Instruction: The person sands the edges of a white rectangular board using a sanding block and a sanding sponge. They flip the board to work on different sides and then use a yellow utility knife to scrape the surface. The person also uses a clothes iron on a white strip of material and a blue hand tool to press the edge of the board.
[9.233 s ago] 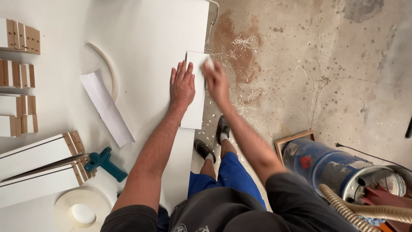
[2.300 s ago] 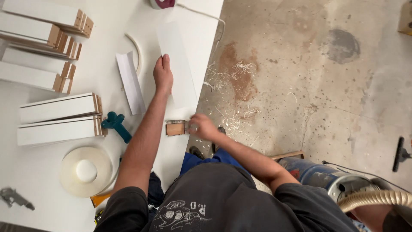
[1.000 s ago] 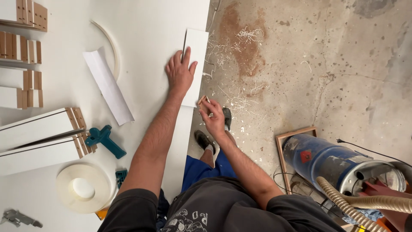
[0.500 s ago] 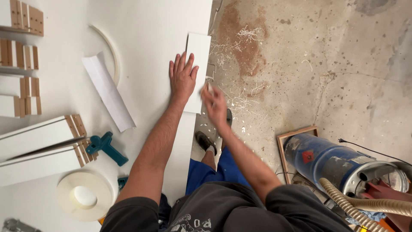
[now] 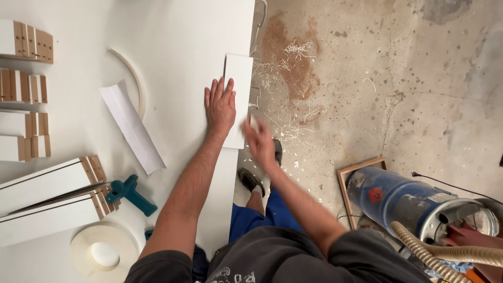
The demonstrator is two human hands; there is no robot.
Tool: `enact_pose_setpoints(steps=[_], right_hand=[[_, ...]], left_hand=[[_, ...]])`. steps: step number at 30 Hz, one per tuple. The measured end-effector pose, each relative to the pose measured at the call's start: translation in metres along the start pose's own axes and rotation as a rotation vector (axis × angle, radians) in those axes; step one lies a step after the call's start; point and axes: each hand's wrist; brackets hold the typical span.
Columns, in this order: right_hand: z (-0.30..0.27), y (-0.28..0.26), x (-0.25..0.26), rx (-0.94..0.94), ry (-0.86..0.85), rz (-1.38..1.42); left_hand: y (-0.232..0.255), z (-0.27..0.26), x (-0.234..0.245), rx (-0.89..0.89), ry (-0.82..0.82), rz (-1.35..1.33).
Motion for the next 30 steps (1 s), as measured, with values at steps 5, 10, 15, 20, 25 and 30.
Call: enact_pose_setpoints(steps=[5,10,15,20,25,30], right_hand=[[0.05,0.041,-0.004,0.066,0.031,-0.123],[0.163,0.062,-0.011,0.065,0.02,-0.12],[0.102,0.055,-0.008,0.004,0.037,-0.162],[0.183,0.068,-0.016,0.146,0.053,-0.249],[0.113,0.055,-0.008,0.093,0.041,-0.179],[0.21,0.125,-0.018,0.247,-0.024,-0.33]], left_hand=[[0.002,0.004,0.003,0.024,-0.091,-0.02],[0.003,0.003,0.004,0.041,-0.144,-0.056],[0.004,0.006,0.006,0.032,-0.113,-0.029],[0.001,0.004,0.004,0.019,-0.104,-0.028],[0.003,0.006,0.002,0.024,-0.097,-0.02],[0.001,0.003,0.002,0.0,-0.047,-0.05]])
Point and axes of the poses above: each hand's wrist, its own z-axis towards the middle knuckle, its own x-axis out of the back of the hand, y = z × x, and after that the axes turned 4 degrees about y, right-handed
